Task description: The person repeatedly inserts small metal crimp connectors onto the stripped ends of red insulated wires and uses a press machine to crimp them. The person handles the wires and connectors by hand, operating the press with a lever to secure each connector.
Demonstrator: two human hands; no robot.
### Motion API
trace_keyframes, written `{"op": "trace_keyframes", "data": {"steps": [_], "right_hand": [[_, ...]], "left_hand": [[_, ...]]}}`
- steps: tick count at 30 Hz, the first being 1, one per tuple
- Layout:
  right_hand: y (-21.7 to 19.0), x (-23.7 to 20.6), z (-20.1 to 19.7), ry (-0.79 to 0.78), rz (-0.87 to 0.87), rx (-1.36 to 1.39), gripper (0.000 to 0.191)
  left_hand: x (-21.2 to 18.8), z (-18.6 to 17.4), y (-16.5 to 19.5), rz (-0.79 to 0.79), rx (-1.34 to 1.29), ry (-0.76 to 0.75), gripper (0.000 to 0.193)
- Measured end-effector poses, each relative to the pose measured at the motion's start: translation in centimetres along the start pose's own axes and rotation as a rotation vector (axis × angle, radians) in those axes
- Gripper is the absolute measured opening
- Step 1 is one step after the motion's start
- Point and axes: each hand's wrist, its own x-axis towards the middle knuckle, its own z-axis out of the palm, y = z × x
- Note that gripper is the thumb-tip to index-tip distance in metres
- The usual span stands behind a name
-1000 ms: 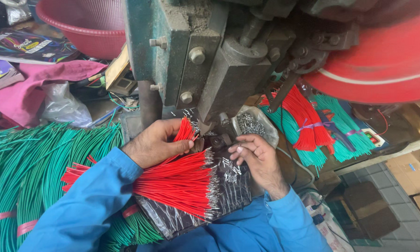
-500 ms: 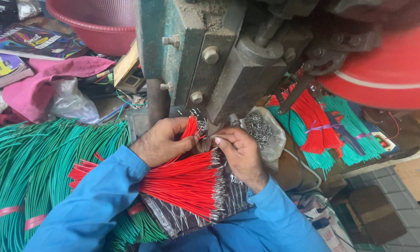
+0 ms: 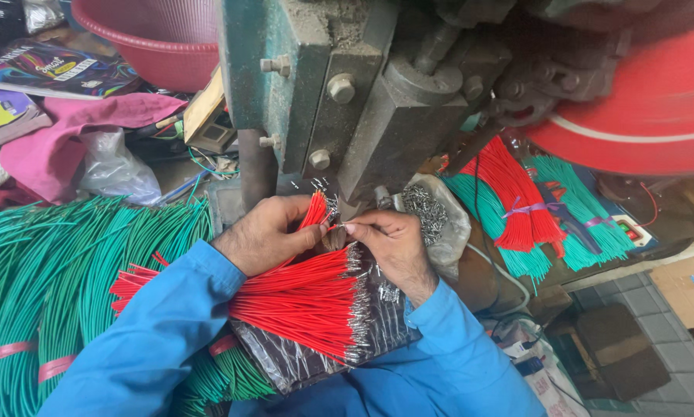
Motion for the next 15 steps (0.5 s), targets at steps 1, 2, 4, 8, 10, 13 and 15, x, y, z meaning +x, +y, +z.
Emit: {"op": "trace_keyframes", "data": {"steps": [1,2,4,8,10,13,15], "right_hand": [[-0.1,0.0,0.0,0.005,0.021,-0.019,0.012],[-0.1,0.1,0.0,0.01,0.041,-0.038,0.012],[-0.3,0.0,0.0,0.003,0.043,-0.037,0.012],[-1.1,-0.7,0.0,-0.029,0.031,0.049,0.014],[-1.8,-1.4,-0.5,-0.07,-0.004,0.076,0.014],[-3.6,-2.5,-2.6,-0.136,-0.024,-0.015,0.016],[-4.6,-3.0,-4.0,-0.114,0.125,-0.205,0.019]], "left_hand": [[0.0,0.0,-0.1,-0.004,-0.013,0.0,0.023],[0.1,0.1,-0.2,-0.008,-0.025,0.0,0.022],[0.1,0.1,-0.3,0.002,-0.03,0.005,0.022],[0.0,0.1,-0.3,-0.005,-0.126,-0.011,0.021],[-0.1,0.1,-0.2,0.004,-0.164,-0.04,0.019],[-0.1,0.4,-0.2,0.07,-0.032,-0.058,0.022],[-0.1,0.4,-0.2,0.09,0.166,-0.035,0.026]]}}
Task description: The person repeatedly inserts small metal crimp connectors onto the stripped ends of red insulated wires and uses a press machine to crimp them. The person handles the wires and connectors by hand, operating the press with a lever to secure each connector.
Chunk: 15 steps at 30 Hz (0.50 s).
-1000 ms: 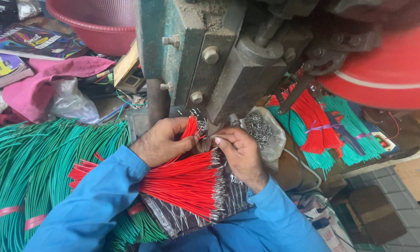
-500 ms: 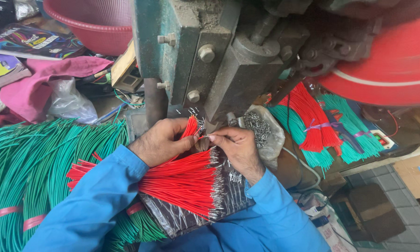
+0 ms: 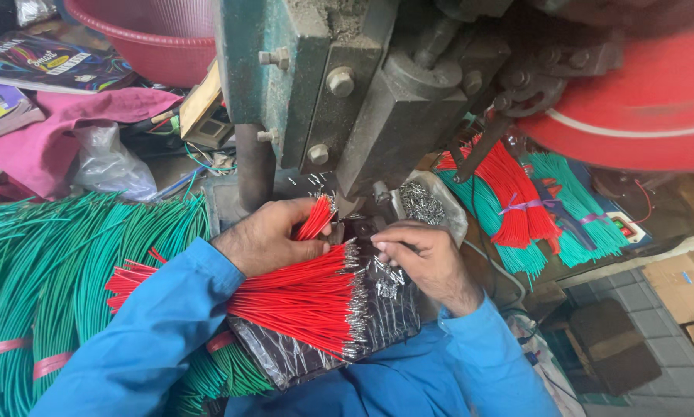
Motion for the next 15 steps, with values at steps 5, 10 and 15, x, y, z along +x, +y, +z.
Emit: {"op": "trace_keyframes", "data": {"steps": [5,10,15], "right_hand": [[0.2,-0.2,-1.4,-0.127,-0.107,-0.429,0.017],[1.1,0.0,-1.6,-0.14,0.022,-0.373,0.01],[1.4,-0.2,-1.7,-0.076,0.187,-0.198,0.01]], "left_hand": [[0.3,-0.1,-0.5,-0.082,-0.341,-0.004,0.017],[0.1,-0.2,-0.6,-0.061,-0.457,0.013,0.015],[0.3,-0.1,-0.4,-0.098,-0.503,0.002,0.016]]}}
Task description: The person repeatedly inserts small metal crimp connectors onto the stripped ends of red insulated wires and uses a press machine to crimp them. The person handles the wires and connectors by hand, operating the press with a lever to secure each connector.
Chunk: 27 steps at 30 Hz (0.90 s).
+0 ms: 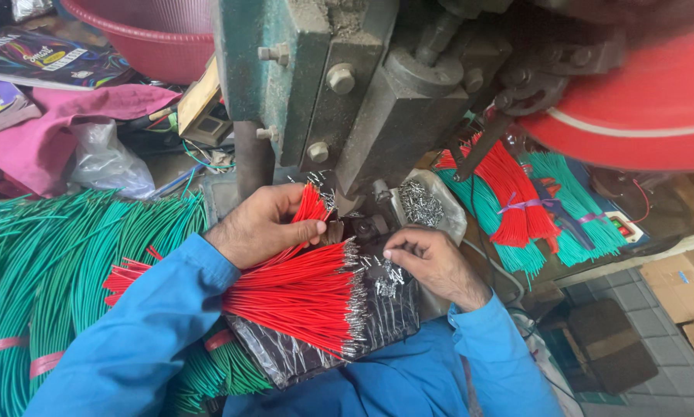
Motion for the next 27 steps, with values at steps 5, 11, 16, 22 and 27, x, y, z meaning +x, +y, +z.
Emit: {"op": "trace_keyframes", "data": {"steps": [5,11,16,22,27], "right_hand": [[-0.2,-0.3,0.5,0.037,-0.333,-0.224,0.016],[0.4,-0.7,1.0,0.066,0.024,-0.101,0.012],[1.0,-0.1,1.7,0.178,-0.179,0.253,0.017],[-0.4,2.0,3.9,0.234,-0.411,0.445,0.017],[-1.3,2.9,6.3,0.244,-0.339,0.422,0.016]], "left_hand": [[-0.1,0.2,0.2,-0.03,0.033,0.001,0.013],[-0.1,0.1,0.3,-0.022,0.096,0.008,0.012],[0.0,0.1,0.2,-0.004,0.036,-0.006,0.018],[-0.1,0.3,0.4,0.019,0.075,-0.006,0.021],[-0.3,0.2,0.7,0.009,0.294,0.041,0.021]]}}
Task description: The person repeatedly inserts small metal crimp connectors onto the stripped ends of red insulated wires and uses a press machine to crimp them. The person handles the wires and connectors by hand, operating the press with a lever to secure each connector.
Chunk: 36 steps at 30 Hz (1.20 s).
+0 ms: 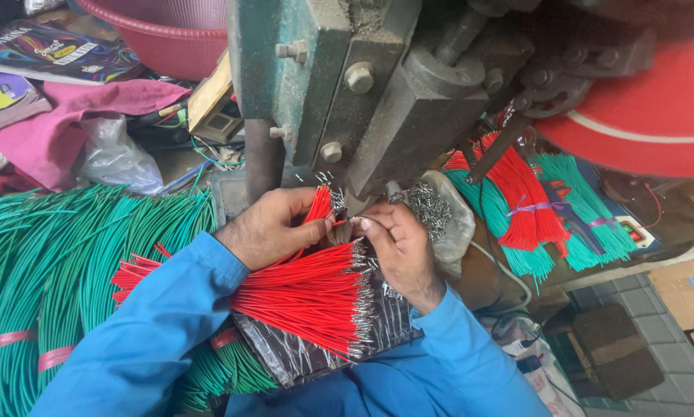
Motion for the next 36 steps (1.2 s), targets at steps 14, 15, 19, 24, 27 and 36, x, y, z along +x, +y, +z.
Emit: {"op": "trace_keyframes", "data": {"steps": [14,15,19,24,27,36], "right_hand": [[1.6,1.2,-0.4,-0.016,0.041,-0.028,0.01],[1.6,1.2,-0.4,-0.014,0.046,-0.04,0.011],[1.4,1.3,-0.4,-0.026,0.062,-0.032,0.009],[0.5,1.0,-0.1,-0.054,0.071,0.024,0.012],[-0.6,0.1,-0.3,-0.067,0.084,0.059,0.018],[-4.9,-2.3,-4.3,-0.237,0.09,-0.699,0.018]], "left_hand": [[0.0,-0.2,0.9,-0.01,0.033,0.003,0.022],[0.0,-0.2,1.0,-0.007,0.055,0.003,0.022],[0.0,-0.1,0.9,-0.069,0.049,0.014,0.022],[0.0,-0.1,0.4,-0.065,-0.043,-0.01,0.022],[-0.1,-0.2,0.1,0.07,-0.084,-0.024,0.019],[0.2,0.2,-0.6,-0.011,-0.06,-0.085,0.023]]}}
